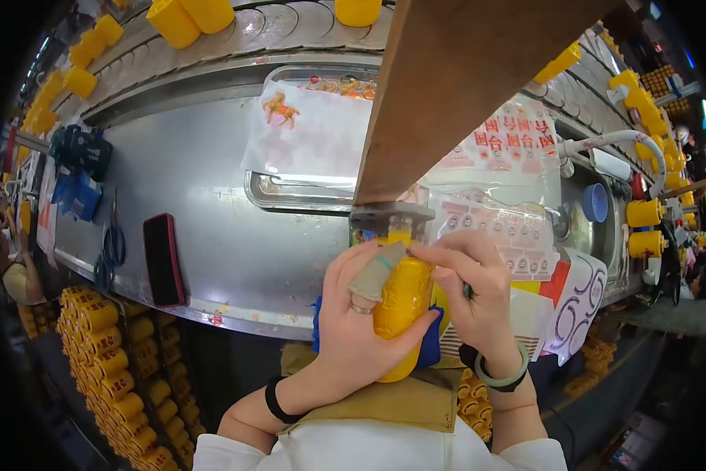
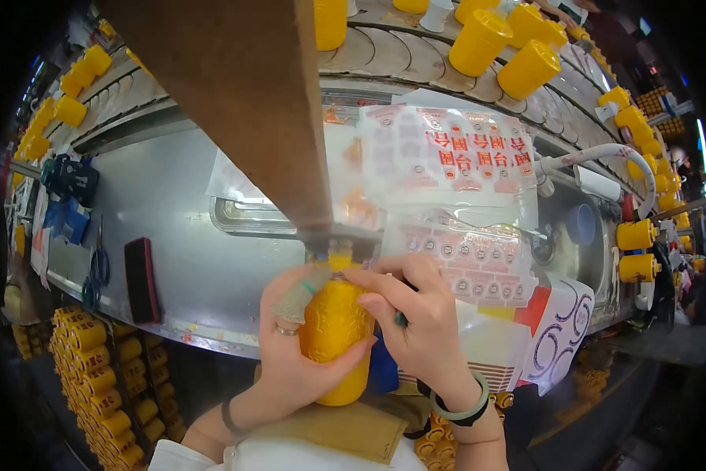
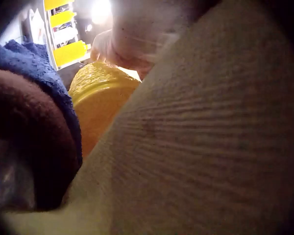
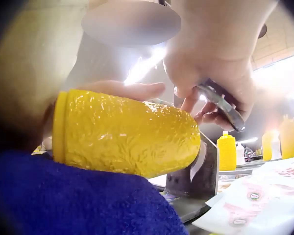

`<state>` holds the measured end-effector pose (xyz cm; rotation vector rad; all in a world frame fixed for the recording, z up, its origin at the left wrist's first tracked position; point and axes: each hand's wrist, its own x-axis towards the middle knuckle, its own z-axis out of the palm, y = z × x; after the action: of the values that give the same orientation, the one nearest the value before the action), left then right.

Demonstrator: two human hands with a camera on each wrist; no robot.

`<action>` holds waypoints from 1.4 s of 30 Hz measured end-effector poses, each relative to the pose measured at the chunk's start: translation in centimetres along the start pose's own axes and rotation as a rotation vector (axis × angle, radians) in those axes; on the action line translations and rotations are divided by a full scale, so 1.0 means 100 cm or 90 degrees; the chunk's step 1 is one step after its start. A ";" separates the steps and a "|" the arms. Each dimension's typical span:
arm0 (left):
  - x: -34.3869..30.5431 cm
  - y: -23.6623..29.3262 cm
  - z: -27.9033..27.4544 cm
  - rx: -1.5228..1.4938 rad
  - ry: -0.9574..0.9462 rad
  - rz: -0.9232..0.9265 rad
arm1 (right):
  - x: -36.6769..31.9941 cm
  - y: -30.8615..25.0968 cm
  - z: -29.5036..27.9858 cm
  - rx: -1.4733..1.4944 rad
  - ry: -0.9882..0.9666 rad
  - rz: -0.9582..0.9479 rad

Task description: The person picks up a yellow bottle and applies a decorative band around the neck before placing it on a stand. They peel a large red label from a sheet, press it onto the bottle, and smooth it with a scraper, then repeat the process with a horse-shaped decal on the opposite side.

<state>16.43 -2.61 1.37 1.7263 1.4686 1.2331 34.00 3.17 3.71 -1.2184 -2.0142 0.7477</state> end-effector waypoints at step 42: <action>-0.002 -0.002 -0.003 0.075 -0.008 0.042 | -0.004 -0.001 0.006 0.007 0.051 -0.011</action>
<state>16.06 -2.79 1.30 1.8702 1.5147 1.1883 33.63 2.70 3.28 -1.2045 -1.9505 0.6892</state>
